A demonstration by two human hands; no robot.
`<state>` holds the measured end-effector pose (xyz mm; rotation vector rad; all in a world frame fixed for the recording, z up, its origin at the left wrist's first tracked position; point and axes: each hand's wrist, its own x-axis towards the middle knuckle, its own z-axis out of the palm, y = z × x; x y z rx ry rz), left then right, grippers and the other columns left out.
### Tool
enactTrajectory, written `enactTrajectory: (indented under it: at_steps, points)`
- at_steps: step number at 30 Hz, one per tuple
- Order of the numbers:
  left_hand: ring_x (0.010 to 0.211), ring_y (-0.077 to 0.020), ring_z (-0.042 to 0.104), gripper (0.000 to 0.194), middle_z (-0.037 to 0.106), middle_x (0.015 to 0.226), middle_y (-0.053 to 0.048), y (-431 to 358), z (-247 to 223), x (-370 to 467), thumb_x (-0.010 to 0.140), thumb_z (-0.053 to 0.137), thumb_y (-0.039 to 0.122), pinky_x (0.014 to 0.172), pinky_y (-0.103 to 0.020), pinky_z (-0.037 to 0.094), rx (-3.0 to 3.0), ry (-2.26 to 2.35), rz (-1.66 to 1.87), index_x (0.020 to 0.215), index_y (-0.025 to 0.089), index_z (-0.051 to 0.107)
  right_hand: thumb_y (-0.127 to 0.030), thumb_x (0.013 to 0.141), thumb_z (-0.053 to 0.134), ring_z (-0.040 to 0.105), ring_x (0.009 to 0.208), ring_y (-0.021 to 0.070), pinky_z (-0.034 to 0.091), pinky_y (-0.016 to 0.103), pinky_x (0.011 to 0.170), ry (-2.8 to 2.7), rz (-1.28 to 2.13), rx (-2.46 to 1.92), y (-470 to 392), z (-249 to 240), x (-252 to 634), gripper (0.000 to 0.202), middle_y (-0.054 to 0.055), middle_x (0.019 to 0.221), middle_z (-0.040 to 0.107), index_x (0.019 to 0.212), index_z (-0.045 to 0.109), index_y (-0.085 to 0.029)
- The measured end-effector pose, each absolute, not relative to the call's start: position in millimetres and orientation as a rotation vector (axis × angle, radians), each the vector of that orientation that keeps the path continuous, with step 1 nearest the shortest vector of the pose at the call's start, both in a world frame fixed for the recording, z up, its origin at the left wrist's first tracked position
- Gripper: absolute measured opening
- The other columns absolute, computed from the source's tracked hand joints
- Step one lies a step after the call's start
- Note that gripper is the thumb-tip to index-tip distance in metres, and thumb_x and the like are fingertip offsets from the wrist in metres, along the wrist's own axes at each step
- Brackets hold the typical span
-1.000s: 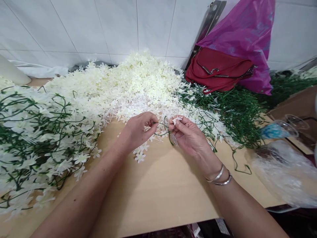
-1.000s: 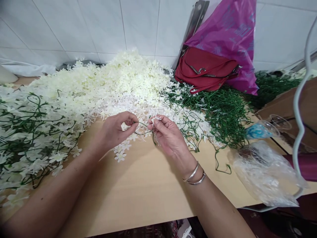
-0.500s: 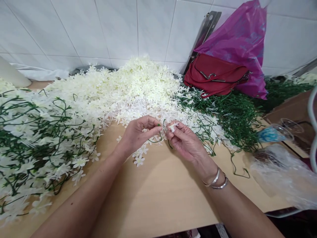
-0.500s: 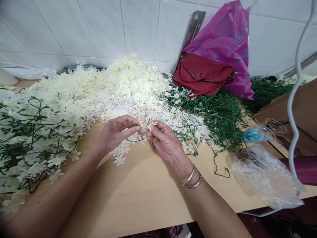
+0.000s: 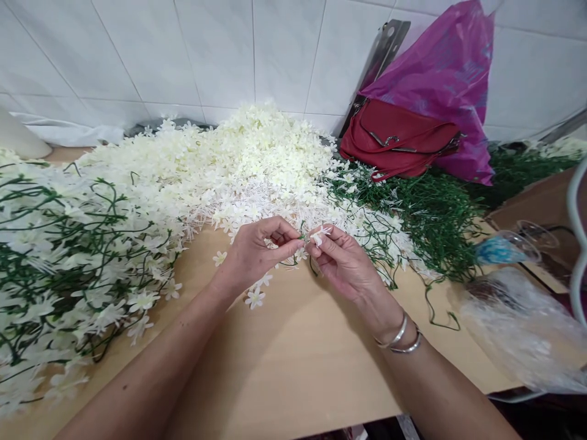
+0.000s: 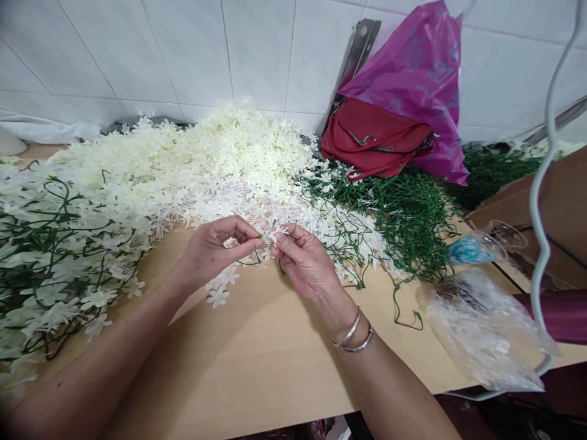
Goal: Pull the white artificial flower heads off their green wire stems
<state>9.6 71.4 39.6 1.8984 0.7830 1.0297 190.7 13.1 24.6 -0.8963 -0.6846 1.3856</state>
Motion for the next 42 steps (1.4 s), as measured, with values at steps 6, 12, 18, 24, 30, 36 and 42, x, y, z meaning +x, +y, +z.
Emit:
enactTrajectory:
  at_steps: [6,12,18,24,30,36,42]
  points:
    - [0.066,-0.0089,0.060,0.009,0.072,0.072,0.003,68,41,9,0.087,0.075,0.019,0.065,-0.020,0.047,1.957,0.728,0.993,0.078,0.017,0.073,-0.034,0.062,0.100,0.056,0.063,0.0083,0.049,0.020,0.065,-0.760,1.410,-0.939,14,23,190,0.033,-0.005,0.069,0.064,0.079,0.074,-0.022]
    - [0.068,-0.0092,0.064,0.009,0.075,0.074,0.002,69,41,9,0.088,0.075,0.019,0.068,-0.019,0.048,1.991,0.721,0.990,0.079,0.018,0.075,-0.037,0.060,0.100,0.055,0.062,0.0086,0.046,0.020,0.061,-0.765,1.412,-0.984,15,23,190,0.036,-0.005,0.067,0.065,0.077,0.073,-0.021]
    - [0.068,-0.0115,0.067,0.011,0.076,0.077,0.000,70,40,7,0.090,0.073,0.026,0.065,-0.021,0.050,1.955,0.766,0.897,0.083,0.017,0.074,-0.044,0.059,0.100,0.056,0.060,0.0107,0.045,0.023,0.061,-0.862,1.310,-1.054,17,22,192,0.038,-0.004,0.062,0.065,0.077,0.074,-0.022]
    - [0.072,-0.0143,0.070,0.015,0.077,0.080,-0.003,73,31,6,0.091,0.070,0.029,0.067,-0.023,0.053,1.924,0.801,0.779,0.084,0.016,0.073,-0.049,0.065,0.095,0.061,0.063,0.0139,0.047,0.027,0.063,-1.036,1.186,-1.188,20,13,194,0.039,-0.001,0.067,0.070,0.082,0.074,-0.021]
    - [0.077,-0.0168,0.075,0.021,0.080,0.083,-0.006,79,10,9,0.090,0.072,0.036,0.073,-0.027,0.059,1.674,0.691,0.747,0.087,0.015,0.070,-0.051,0.066,0.094,0.064,0.063,0.0144,0.050,0.027,0.063,-1.042,1.212,-1.217,22,5,194,0.039,-0.001,0.067,0.071,0.082,0.073,-0.022]
    - [0.079,-0.0173,0.075,0.025,0.080,0.084,-0.007,77,9,10,0.089,0.075,0.039,0.075,-0.028,0.060,1.664,0.696,0.775,0.085,0.015,0.070,-0.051,0.059,0.098,0.063,0.061,0.0140,0.047,0.024,0.055,-0.956,1.303,-1.203,22,5,195,0.044,-0.001,0.065,0.072,0.080,0.073,-0.022]
    - [0.077,-0.0161,0.074,0.021,0.081,0.087,-0.007,78,15,10,0.086,0.076,0.034,0.071,-0.026,0.057,1.611,0.713,0.684,0.094,0.014,0.072,-0.047,0.052,0.101,0.061,0.058,0.0120,0.045,0.022,0.050,-0.883,1.355,-1.193,24,12,198,0.046,-0.002,0.063,0.068,0.074,0.072,-0.021]
